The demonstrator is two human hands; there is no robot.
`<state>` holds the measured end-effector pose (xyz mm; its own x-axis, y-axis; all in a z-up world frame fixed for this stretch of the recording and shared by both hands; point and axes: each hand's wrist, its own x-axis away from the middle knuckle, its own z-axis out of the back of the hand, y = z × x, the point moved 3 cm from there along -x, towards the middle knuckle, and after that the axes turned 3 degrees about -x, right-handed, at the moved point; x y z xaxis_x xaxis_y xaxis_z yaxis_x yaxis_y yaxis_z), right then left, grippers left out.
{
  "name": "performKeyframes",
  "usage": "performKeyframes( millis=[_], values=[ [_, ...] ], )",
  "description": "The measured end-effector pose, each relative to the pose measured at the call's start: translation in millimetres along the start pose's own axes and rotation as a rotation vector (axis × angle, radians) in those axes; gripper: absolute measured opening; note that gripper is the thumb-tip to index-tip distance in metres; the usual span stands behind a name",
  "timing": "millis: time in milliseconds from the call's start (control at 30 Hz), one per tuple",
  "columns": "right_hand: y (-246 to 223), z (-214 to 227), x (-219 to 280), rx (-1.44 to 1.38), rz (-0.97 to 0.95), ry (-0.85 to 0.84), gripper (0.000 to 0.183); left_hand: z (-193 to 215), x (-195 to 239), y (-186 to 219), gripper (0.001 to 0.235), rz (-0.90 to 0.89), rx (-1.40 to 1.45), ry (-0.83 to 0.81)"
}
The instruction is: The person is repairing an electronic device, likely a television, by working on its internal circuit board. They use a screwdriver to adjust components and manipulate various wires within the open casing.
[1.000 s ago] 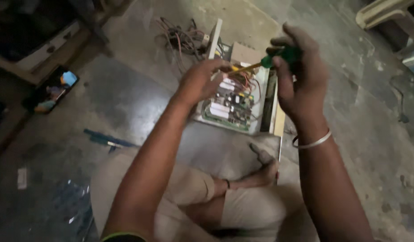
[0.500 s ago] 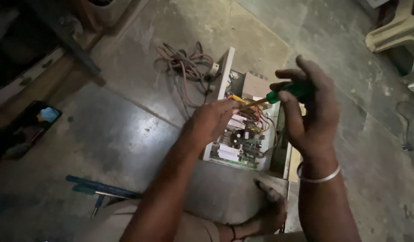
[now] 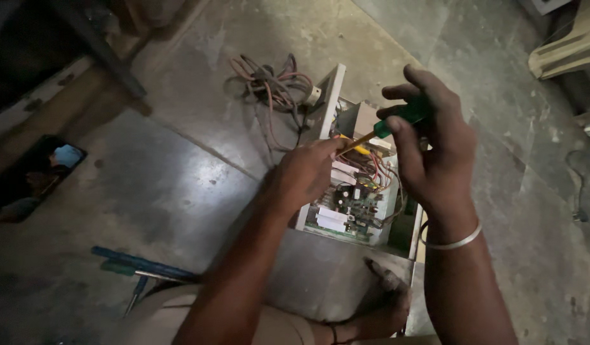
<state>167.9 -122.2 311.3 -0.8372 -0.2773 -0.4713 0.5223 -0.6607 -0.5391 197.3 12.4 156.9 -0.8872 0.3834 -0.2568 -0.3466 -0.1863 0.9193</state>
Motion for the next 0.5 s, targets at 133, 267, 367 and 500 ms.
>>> performKeyframes(
  millis=[133,267,367,500],
  values=[
    [2.7,-4.6,1.1,-0.014,0.014,0.008,0.046,5.3,4.2,-3.5,0.029,-0.052,0.045,-0.036],
    [8.4,-1.4,2.5,-0.018,-0.056,0.001,0.045,4.9,6.1,-0.6,0.032,-0.161,0.056,0.081],
    [8.8,-0.1,1.9,-0.025,-0.001,0.004,0.043,2.8,4.9,-0.4,0.032,-0.143,0.051,0.091],
    [10.8,3.1,3.7,-0.021,-0.004,0.018,0.044,2.5,3.6,-3.8,0.035,-0.039,0.037,-0.040]
  ],
)
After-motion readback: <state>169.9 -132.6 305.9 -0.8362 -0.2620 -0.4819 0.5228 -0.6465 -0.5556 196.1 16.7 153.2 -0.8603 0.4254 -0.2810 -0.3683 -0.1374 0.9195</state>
